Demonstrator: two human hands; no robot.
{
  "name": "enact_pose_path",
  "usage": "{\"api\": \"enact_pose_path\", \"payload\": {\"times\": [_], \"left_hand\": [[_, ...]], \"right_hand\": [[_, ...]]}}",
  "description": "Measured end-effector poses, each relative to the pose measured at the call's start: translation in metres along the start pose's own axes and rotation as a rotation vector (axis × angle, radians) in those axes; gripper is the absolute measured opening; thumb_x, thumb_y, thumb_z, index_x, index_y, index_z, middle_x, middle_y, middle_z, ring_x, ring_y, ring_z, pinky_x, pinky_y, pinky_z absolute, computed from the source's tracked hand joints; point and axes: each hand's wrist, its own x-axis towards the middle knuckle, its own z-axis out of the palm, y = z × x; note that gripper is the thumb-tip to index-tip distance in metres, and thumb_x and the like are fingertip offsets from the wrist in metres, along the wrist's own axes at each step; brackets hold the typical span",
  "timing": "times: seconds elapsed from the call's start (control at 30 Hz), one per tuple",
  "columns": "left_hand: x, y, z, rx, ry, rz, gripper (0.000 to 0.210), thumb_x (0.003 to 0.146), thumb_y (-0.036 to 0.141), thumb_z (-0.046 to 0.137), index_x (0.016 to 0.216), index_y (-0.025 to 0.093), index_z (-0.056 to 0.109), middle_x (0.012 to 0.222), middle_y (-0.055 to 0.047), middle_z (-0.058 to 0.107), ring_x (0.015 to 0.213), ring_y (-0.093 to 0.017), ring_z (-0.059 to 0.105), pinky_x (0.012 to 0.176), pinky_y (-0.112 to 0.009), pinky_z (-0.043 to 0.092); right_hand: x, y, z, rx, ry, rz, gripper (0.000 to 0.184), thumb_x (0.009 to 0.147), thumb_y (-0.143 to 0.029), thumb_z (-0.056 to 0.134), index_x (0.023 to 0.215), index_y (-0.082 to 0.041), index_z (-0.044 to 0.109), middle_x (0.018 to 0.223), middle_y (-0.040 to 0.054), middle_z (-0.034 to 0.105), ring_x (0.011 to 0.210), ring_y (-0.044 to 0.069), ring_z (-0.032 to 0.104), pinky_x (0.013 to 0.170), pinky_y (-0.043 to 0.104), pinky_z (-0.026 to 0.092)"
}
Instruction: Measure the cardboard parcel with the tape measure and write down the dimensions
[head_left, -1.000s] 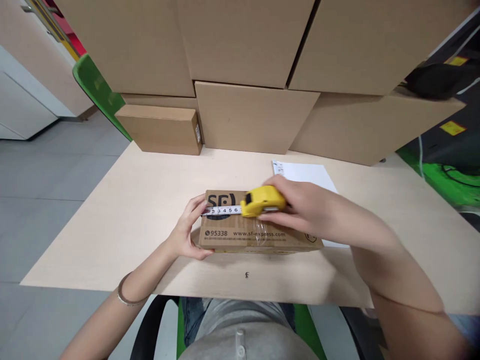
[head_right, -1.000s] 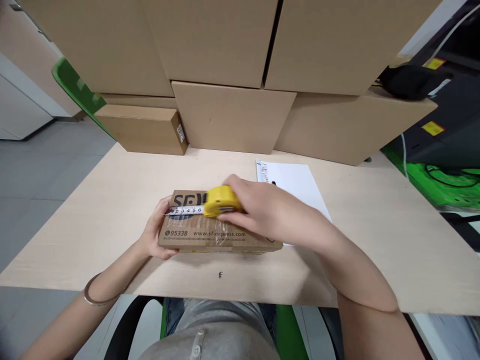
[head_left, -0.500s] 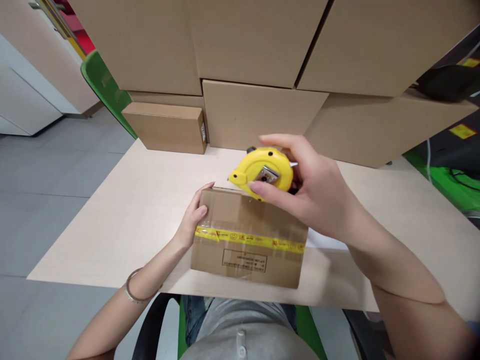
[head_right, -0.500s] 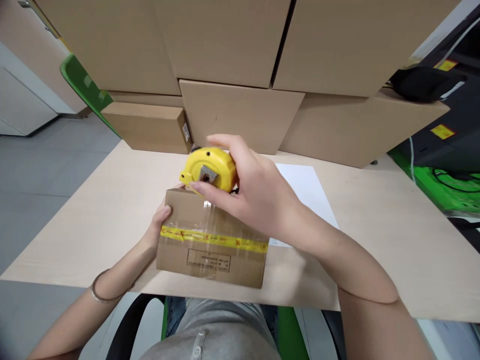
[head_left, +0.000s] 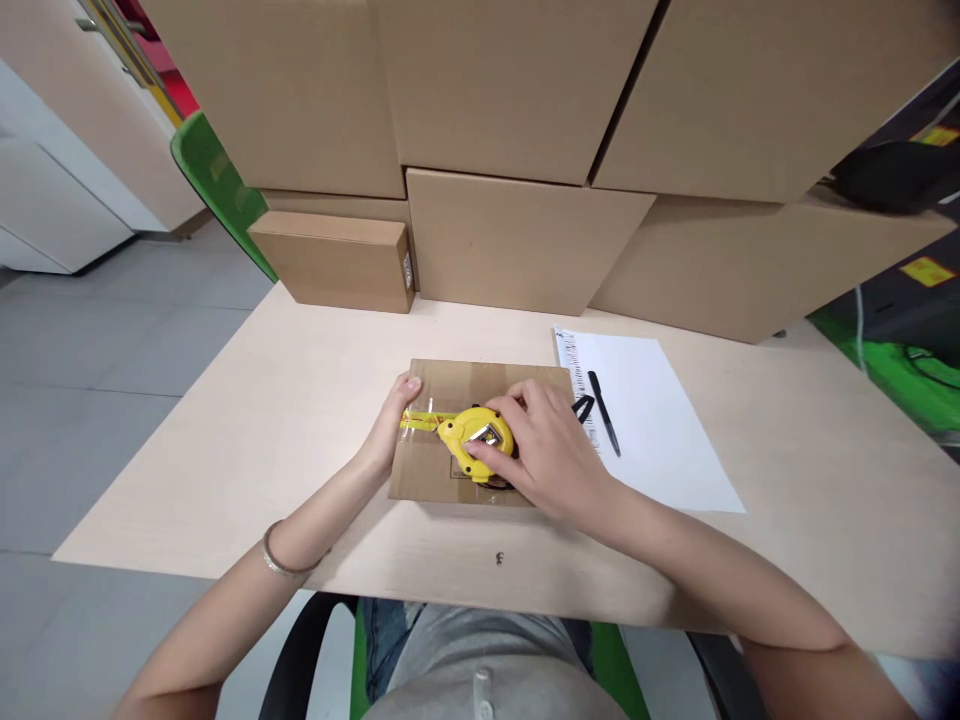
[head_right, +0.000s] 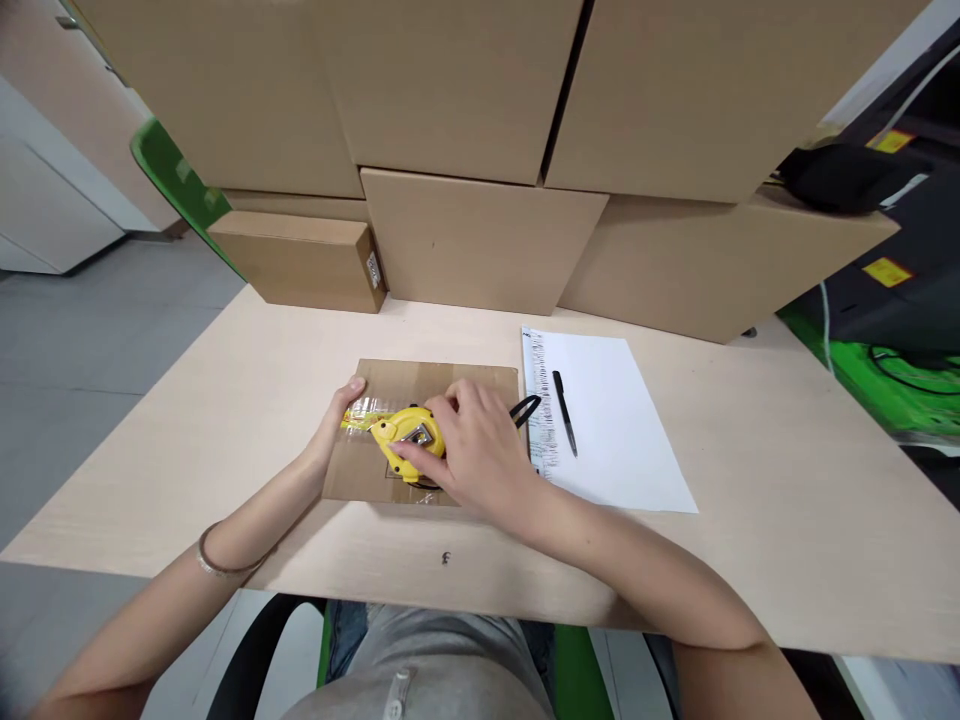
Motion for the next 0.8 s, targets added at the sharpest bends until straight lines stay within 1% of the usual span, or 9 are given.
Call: {"api": "enact_pose_path", "payload": {"times": [0.07, 0.13, 0.23, 0.27, 0.33, 0.4, 0.53, 0.67, 0.8], "left_hand": [[0.005, -0.003, 0.000, -0.018, 0.002, -0.018, 0.058, 0.084, 0.054, 0.073, 0.130, 0.020, 0.065, 0.112, -0.007, 0.081, 0.107, -0.033, 0.076, 0.095, -0.042, 0.057], [0.009, -0.005, -0.001, -0.028, 0.040, -0.019, 0.060, 0.082, 0.053, 0.074, 0.133, 0.022, 0.064, 0.115, -0.005, 0.080, 0.110, -0.033, 0.075, 0.096, -0.042, 0.057], [0.015, -0.009, -0.003, -0.046, 0.060, -0.021, 0.061, 0.078, 0.053, 0.075, 0.130, 0.022, 0.064, 0.119, -0.005, 0.079, 0.117, -0.034, 0.072, 0.100, -0.042, 0.056], [0.016, -0.010, -0.004, -0.050, 0.054, -0.024, 0.062, 0.077, 0.053, 0.076, 0.129, 0.022, 0.065, 0.119, -0.006, 0.079, 0.117, -0.034, 0.072, 0.100, -0.043, 0.056], [0.019, -0.011, -0.005, -0.049, 0.041, -0.021, 0.063, 0.076, 0.054, 0.075, 0.130, 0.022, 0.063, 0.118, -0.005, 0.078, 0.118, -0.034, 0.071, 0.101, -0.042, 0.055], [0.021, -0.012, -0.006, -0.039, 0.033, -0.026, 0.067, 0.076, 0.054, 0.074, 0.133, 0.023, 0.061, 0.121, -0.005, 0.077, 0.119, -0.033, 0.070, 0.102, -0.043, 0.055], [0.022, -0.010, -0.006, -0.028, 0.010, -0.033, 0.067, 0.075, 0.056, 0.074, 0.132, 0.023, 0.060, 0.123, -0.006, 0.077, 0.118, -0.034, 0.071, 0.102, -0.045, 0.055], [0.023, -0.008, -0.005, -0.010, -0.037, -0.012, 0.062, 0.074, 0.055, 0.076, 0.123, 0.020, 0.066, 0.116, -0.009, 0.080, 0.113, -0.038, 0.074, 0.098, -0.048, 0.058], [0.027, -0.007, -0.007, 0.003, -0.031, 0.013, 0.065, 0.071, 0.055, 0.080, 0.123, 0.017, 0.068, 0.111, -0.011, 0.082, 0.111, -0.040, 0.075, 0.097, -0.048, 0.058]], "right_hand": [[-0.004, 0.018, -0.012, 0.027, 0.062, 0.062, 0.057, 0.103, -0.068, 0.039, 0.111, -0.018, 0.065, 0.107, 0.0152, 0.068, 0.095, 0.030, 0.065, 0.081, 0.043, 0.050], [-0.011, 0.046, -0.026, 0.018, 0.070, 0.250, 0.055, 0.104, -0.068, 0.034, 0.104, -0.020, 0.062, 0.097, 0.0123, 0.068, 0.085, 0.028, 0.065, 0.074, 0.039, 0.048], [-0.030, 0.093, -0.034, -0.159, -0.159, 0.633, 0.051, 0.106, -0.061, 0.029, 0.085, -0.024, 0.055, 0.075, 0.0091, 0.064, 0.072, 0.028, 0.062, 0.067, 0.039, 0.040], [-0.037, 0.108, -0.032, -0.185, -0.255, 0.716, 0.050, 0.105, -0.060, 0.030, 0.080, -0.024, 0.054, 0.076, 0.0114, 0.064, 0.074, 0.030, 0.063, 0.067, 0.040, 0.039], [-0.051, 0.131, -0.023, -0.183, -0.344, 0.794, 0.048, 0.101, -0.059, 0.039, 0.072, -0.023, 0.053, 0.080, 0.0163, 0.066, 0.073, 0.032, 0.064, 0.065, 0.040, 0.038], [-0.062, 0.146, -0.013, -0.117, -0.363, 0.796, 0.046, 0.098, -0.057, 0.047, 0.068, -0.022, 0.053, 0.084, 0.0174, 0.067, 0.072, 0.030, 0.063, 0.065, 0.039, 0.039], [-0.069, 0.165, -0.007, 0.148, -0.363, 0.707, 0.050, 0.097, -0.061, 0.047, 0.067, -0.022, 0.057, 0.073, 0.0073, 0.065, 0.069, 0.022, 0.057, 0.068, 0.036, 0.043], [-0.067, 0.178, -0.007, 0.486, -0.290, 0.654, 0.063, 0.094, -0.077, 0.041, 0.083, -0.020, 0.065, 0.061, 0.0002, 0.056, 0.057, 0.017, 0.050, 0.062, 0.033, 0.044], [-0.070, 0.179, -0.001, 0.696, -0.190, 0.683, 0.059, 0.079, -0.081, 0.065, 0.080, -0.022, 0.057, 0.059, -0.0007, 0.058, 0.050, 0.013, 0.049, 0.051, 0.030, 0.041]]}}
